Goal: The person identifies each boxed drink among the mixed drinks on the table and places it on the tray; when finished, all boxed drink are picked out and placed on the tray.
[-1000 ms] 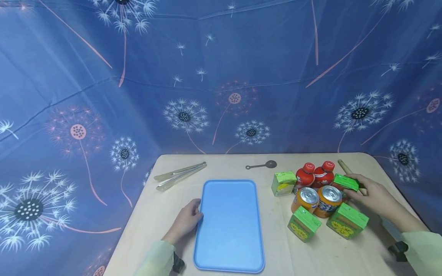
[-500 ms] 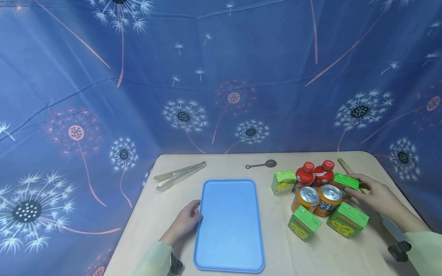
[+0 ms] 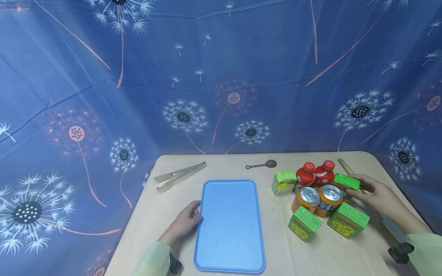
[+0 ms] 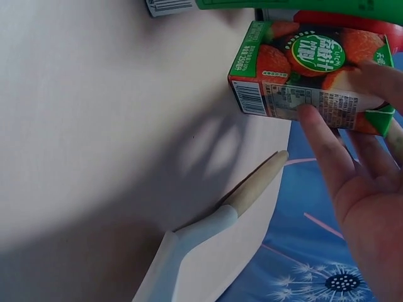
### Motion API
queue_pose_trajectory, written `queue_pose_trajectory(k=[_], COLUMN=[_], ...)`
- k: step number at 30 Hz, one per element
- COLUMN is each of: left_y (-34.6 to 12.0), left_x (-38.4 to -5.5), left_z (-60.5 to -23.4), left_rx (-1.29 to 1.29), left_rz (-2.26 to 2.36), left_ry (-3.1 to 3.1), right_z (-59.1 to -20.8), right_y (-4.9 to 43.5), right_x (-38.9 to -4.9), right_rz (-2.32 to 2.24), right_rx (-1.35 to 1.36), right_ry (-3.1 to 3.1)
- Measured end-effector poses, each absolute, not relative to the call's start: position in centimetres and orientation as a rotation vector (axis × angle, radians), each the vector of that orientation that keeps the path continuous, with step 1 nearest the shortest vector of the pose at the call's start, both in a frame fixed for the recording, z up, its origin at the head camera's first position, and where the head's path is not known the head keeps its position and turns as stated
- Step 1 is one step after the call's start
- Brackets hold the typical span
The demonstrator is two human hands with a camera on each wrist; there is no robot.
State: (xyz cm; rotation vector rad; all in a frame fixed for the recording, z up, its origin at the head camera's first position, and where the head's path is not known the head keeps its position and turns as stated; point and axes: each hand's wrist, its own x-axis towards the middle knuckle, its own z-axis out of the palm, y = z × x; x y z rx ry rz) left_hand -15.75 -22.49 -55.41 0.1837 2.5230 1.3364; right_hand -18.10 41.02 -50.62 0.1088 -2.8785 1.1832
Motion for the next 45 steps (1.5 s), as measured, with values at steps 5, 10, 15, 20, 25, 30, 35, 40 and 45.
queue_pose_trajectory(k=[5, 10, 15, 20, 25, 30, 35, 40, 45], left_y=[-22.57, -22.63, -22.60, -22.57, -22.60, -22.64, -22.58, -22.55, -22.60], left_x=[-15.81, -15.83, -15.84, -15.87, -15.88, -15.92, -15.95, -15.93, -15.93], left_z=[-55.51, -55.54, -55.49, -55.46, -55.60, -55.74, -55.69, -55.58, -55.63], left_rx=[0.166, 0.171, 0.176, 0.173, 0.177, 0.179, 0.178, 0.184, 0.197], left_rz=[1.336, 1.364, 1.345, 1.339, 1.343, 1.347, 1.338, 1.340, 1.359], left_ry=[2.502, 2.474, 2.495, 2.502, 2.499, 2.495, 2.505, 2.503, 2.488], right_z=[-50.63, -50.56, -50.53, -50.57, -50.55, -50.51, -50.47, -50.39, -50.43], right_y=[41.14, 41.14, 41.16, 41.17, 41.05, 40.96, 40.84, 40.78, 40.94], right_x=[-18.10, -18.09, -18.13, -18.20, -18.17, -18.16, -18.14, -17.99, -17.85], right_rz=[1.212, 1.199, 1.178, 1.160, 1.176, 1.173, 1.168, 1.165, 1.168], right_rx=[0.104, 0.090, 0.061, 0.044, 0.040, 0.038, 0.038, 0.040, 0.039], right_ry=[-2.887, -2.891, -2.893, -2.892, -2.880, -2.880, -2.872, -2.865, -2.853])
